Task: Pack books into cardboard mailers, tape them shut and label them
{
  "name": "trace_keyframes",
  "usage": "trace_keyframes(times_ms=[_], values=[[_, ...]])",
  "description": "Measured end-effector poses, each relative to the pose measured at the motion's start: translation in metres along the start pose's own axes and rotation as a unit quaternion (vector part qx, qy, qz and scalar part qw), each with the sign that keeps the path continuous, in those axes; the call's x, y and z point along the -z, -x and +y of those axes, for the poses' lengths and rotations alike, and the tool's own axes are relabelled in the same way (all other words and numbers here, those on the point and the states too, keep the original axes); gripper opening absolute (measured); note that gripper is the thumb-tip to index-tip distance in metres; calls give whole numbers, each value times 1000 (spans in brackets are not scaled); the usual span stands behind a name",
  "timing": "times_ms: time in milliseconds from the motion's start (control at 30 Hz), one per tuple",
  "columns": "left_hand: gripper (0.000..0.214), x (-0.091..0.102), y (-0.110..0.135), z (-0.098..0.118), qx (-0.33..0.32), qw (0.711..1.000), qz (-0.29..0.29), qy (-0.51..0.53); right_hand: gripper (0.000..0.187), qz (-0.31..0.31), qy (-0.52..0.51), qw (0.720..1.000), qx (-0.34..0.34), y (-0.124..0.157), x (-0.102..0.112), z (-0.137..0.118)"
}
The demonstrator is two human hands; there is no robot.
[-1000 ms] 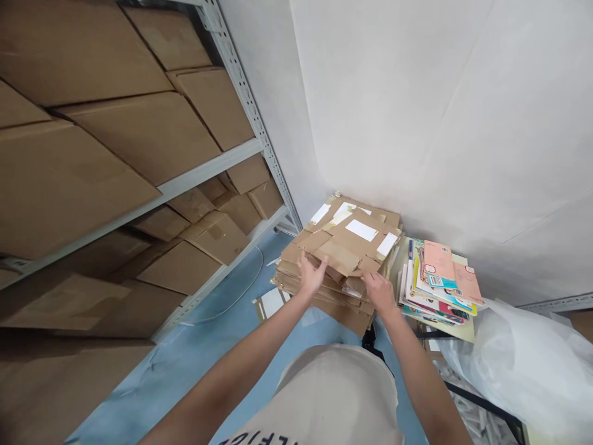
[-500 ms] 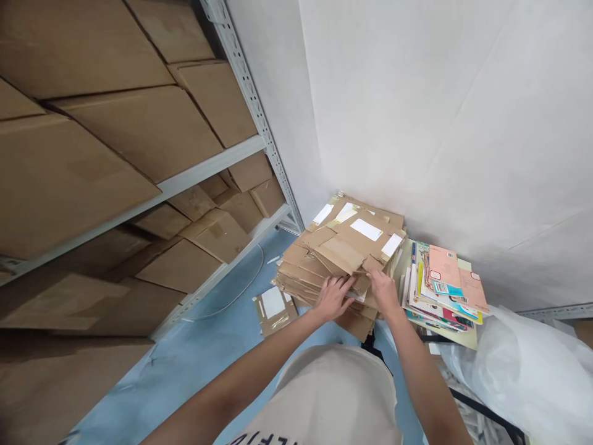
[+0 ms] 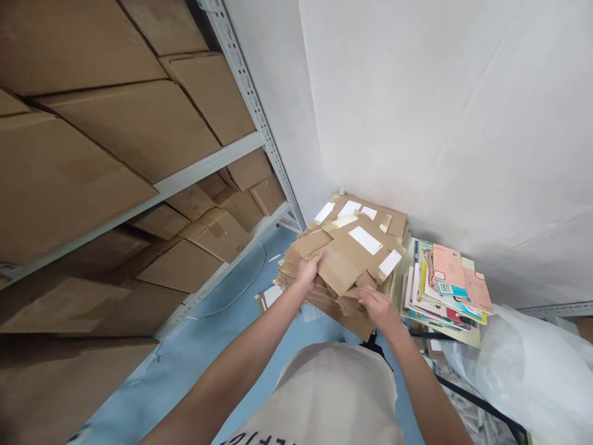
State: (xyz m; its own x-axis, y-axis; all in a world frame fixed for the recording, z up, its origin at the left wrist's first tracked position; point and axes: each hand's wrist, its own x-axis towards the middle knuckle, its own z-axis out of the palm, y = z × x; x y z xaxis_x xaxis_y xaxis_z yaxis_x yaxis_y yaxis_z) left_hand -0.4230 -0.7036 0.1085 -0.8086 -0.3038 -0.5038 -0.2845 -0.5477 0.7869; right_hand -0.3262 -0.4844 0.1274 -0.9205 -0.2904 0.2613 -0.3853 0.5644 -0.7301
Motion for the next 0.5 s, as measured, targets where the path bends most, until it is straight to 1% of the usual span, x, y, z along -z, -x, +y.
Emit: trace_keyframes(times_ms=[33,67,100,133,200,233,300,367,400,433,500], values=[[31,1,-5,5,-9,1000,-1,-11,26,-28,-3,1000,-1,2,-3,-3],[29,2,-8,9,-25,999,-3,-23,26,-40,-2,999,-7,3,-4,-5],[28,4,-10,13,-42,999,-9,-28,29,-30,5,999,-16,4,-4,-7],[29,7,-10,16,-56,998,-20,-27,34,-1,15,1000,-26,3,-3,-7],[32,14,-8,26,-84,995,-49,-22,44,92,42,994,-47,-3,6,-5],[33,18,-6,32,-97,993,-64,-22,48,140,55,987,-59,-9,13,-2],[33,25,-4,45,-112,989,-89,-26,61,210,73,971,-93,-23,30,9],[33,31,-2,59,-117,986,-112,-41,80,249,65,957,-137,-40,47,22],[34,33,-1,64,-117,984,-125,-50,89,261,43,952,-155,-49,54,30],[35,35,-1,68,-114,982,-138,-61,94,263,6,950,-165,-56,60,37],[39,37,-2,72,-109,977,-163,-85,95,252,-90,950,-160,-68,66,51]])
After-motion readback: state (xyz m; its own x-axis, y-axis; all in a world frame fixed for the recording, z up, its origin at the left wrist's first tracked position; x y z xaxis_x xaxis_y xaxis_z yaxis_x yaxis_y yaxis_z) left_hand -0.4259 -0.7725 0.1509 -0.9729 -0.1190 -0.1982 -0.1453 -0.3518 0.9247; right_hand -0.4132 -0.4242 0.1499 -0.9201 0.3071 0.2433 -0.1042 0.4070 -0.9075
